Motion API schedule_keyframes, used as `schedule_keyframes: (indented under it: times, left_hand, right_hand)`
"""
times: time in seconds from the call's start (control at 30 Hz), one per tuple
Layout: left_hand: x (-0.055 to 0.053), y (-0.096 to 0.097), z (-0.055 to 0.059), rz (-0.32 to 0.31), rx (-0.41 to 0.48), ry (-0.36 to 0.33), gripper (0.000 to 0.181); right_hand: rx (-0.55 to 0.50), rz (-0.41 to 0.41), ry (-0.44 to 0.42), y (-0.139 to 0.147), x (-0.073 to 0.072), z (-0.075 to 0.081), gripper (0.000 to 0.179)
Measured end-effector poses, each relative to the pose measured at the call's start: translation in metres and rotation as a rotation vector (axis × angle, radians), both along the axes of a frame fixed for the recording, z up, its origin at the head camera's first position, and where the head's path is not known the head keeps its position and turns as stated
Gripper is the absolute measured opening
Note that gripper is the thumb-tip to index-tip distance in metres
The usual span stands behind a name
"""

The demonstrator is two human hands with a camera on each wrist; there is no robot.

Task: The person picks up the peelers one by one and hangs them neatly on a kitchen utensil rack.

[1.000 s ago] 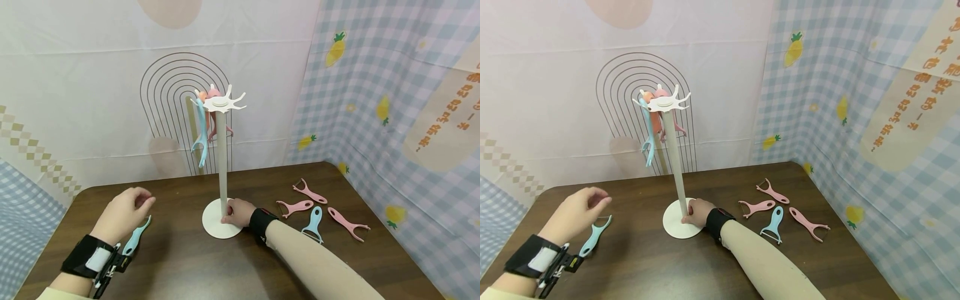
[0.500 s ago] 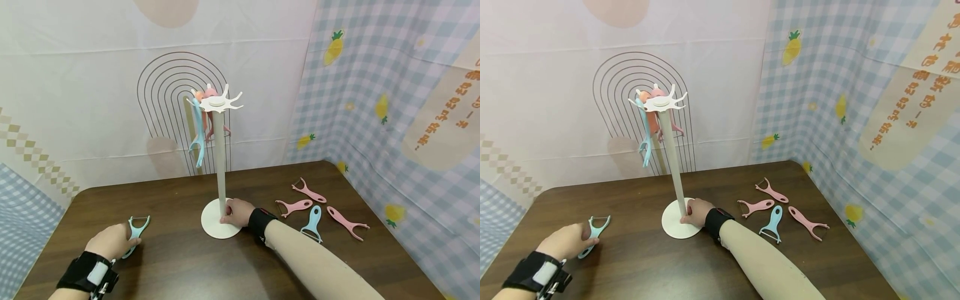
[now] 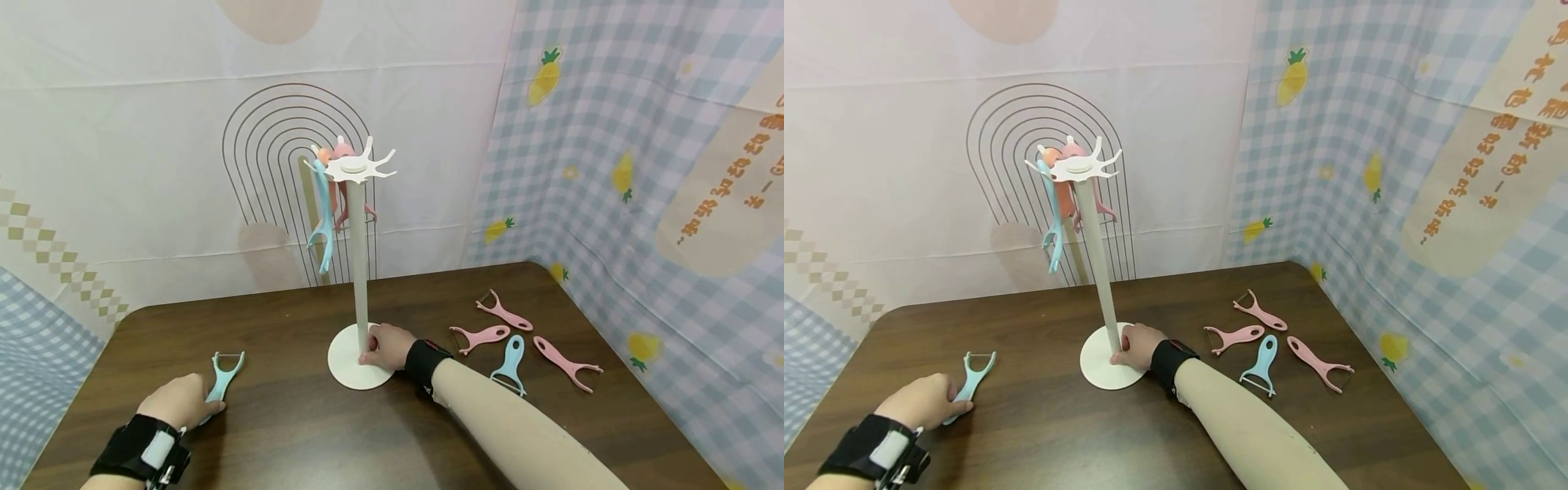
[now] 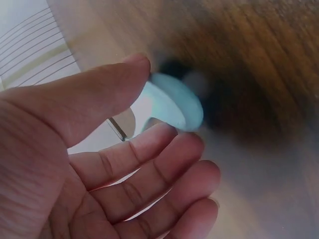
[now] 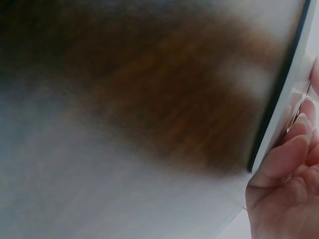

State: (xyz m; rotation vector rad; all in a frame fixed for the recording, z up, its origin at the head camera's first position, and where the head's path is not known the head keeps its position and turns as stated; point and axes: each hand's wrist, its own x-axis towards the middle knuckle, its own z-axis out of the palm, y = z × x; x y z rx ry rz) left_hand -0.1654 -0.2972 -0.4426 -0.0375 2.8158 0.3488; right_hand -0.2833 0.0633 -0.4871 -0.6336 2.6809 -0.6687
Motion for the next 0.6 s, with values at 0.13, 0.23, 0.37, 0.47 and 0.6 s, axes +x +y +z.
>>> schedule_keyframes:
  times: [0.13, 0.23, 0.37, 0.47, 0.6]
  left_hand:
    - [0.0002, -0.0018, -0.0006, 0.003, -0.004, -0.002, 0.038]
    - [0.0006, -0.0039, -0.0014, 0.000, -0.006, 0.008, 0.037]
    - [0.0008, -0.0063, -0.0026, 0.000, -0.008, 0.022, 0.037]
    - [0.0004, -0.0074, -0.0035, 0.002, -0.007, 0.016, 0.037]
    - [-0.0008, -0.0078, -0.0042, 0.006, -0.011, -0.012, 0.038]
  right_hand:
    - [-0.001, -0.004, -0.003, -0.0001, 0.0001, -0.0002, 0.032]
    - [-0.002, -0.002, -0.001, 0.0002, -0.0001, -0.0008, 0.032]
    - [-0.001, 0.003, 0.005, 0.0008, -0.0016, -0.0028, 0.032]
    - [0.000, 0.010, 0.008, 0.0008, -0.0030, -0.0046, 0.033]
    - [0.003, 0.016, 0.008, 0.0004, -0.0044, -0.0055, 0.033]
